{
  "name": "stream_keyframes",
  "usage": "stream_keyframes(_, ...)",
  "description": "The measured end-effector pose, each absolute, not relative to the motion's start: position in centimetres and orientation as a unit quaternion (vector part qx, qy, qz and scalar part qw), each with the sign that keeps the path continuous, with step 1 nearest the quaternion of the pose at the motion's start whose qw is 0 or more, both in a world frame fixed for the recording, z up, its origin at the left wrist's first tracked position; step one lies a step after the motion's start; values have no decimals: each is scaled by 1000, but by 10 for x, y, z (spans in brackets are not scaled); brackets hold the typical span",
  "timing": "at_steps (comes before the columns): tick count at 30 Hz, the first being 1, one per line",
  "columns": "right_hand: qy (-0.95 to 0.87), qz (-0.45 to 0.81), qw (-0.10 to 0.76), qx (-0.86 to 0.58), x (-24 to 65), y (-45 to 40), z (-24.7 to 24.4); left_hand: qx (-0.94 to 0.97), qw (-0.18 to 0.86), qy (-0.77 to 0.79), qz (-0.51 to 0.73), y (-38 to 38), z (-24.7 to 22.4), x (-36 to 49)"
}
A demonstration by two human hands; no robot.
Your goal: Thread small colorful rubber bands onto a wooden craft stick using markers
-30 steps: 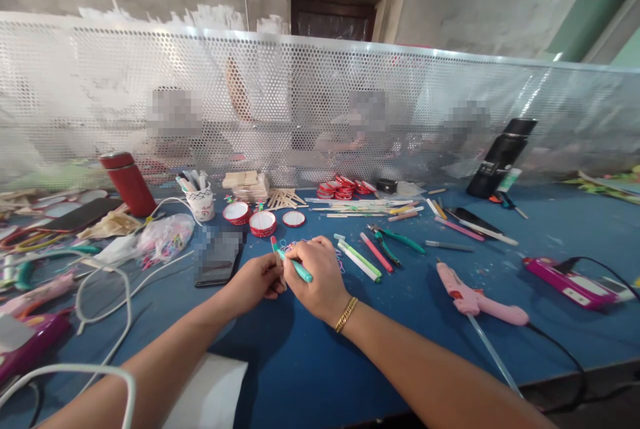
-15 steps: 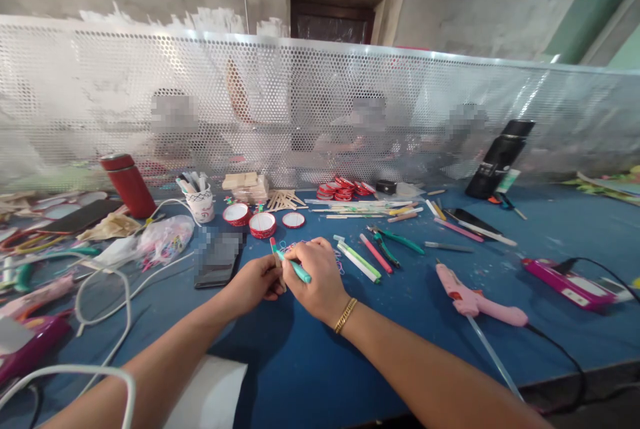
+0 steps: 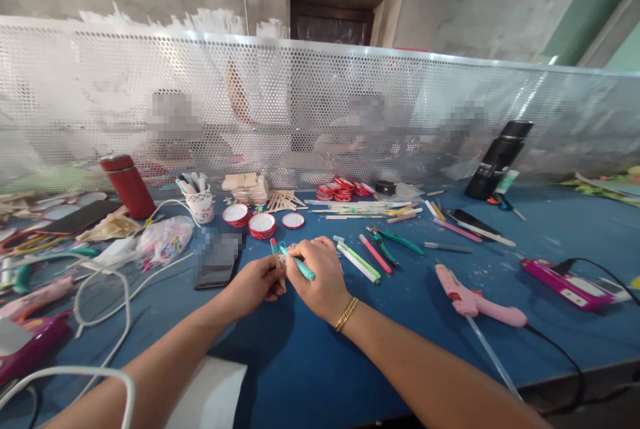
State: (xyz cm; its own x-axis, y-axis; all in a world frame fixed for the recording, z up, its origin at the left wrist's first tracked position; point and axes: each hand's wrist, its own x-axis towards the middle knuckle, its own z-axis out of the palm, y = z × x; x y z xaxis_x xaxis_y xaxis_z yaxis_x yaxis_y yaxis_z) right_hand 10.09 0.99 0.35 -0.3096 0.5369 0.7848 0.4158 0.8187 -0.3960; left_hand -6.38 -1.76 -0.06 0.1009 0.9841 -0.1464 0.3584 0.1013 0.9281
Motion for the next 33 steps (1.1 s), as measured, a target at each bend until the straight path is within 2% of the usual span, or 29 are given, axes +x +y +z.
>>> stream_keyframes(20,-818,73,507,-263,99,9,3,575,462,581,345,-19,2,-62)
stream_keyframes(33,-803,54,512,-299,101,12,2,571,468,579,347,-18,1,-62)
